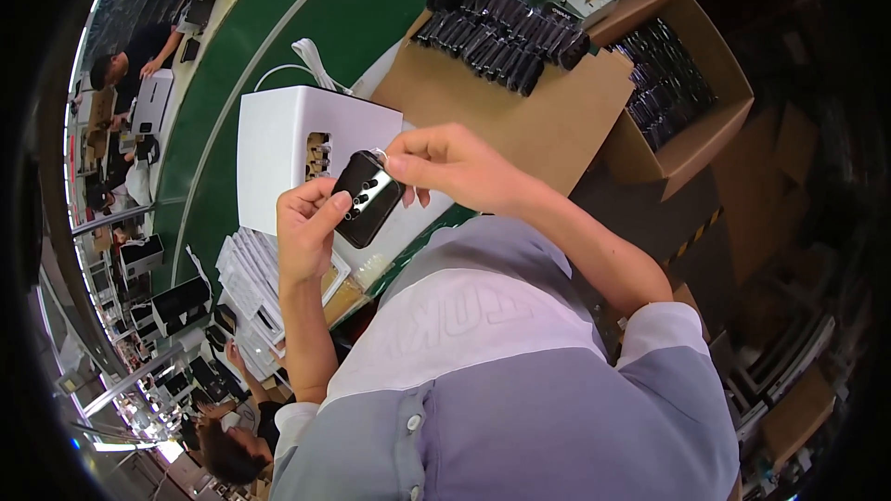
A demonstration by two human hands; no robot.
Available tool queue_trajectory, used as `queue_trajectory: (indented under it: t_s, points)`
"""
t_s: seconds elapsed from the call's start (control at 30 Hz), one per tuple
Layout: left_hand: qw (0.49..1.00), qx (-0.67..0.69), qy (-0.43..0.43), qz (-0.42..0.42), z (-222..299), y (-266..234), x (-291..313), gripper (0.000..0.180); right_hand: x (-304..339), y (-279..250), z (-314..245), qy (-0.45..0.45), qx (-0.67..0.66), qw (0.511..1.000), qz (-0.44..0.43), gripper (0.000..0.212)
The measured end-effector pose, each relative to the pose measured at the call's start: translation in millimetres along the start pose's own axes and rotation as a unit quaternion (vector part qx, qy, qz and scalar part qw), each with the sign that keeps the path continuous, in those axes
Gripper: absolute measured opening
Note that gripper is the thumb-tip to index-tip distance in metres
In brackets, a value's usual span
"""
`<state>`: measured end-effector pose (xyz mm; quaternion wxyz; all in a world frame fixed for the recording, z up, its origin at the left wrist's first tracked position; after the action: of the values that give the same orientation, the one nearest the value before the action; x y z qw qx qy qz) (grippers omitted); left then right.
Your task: Assembling small electronic modules into a white chassis on a factory production line.
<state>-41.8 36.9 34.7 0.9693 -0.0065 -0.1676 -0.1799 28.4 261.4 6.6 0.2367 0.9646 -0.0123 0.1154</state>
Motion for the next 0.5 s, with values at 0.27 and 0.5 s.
queue_trajectory:
  t_s: [0.27, 0.5]
  points:
    - [0.98, 0.138, -0.13, 0.052, -25, 13, 0, 0.019, 4, 7, 25, -0.086, 0.042, 0.995, 0.008, 0.015]
    - [0.967, 0.196, -0.16, 0.034, -37, 13, 2, 0.024, -1, 20, 26, -0.08, -0.086, 0.993, 0.014, 0.018]
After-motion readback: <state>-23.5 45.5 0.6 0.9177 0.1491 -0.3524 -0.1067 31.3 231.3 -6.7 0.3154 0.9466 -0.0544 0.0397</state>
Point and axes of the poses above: each hand's wrist, its own x-axis away from the middle knuckle, its own y-axis out of the palm, z = x × y, the point moved 2 cm from there along -x, towards the middle knuckle, and after that the axes turned 15 degrees about z, right-handed, at the moved point
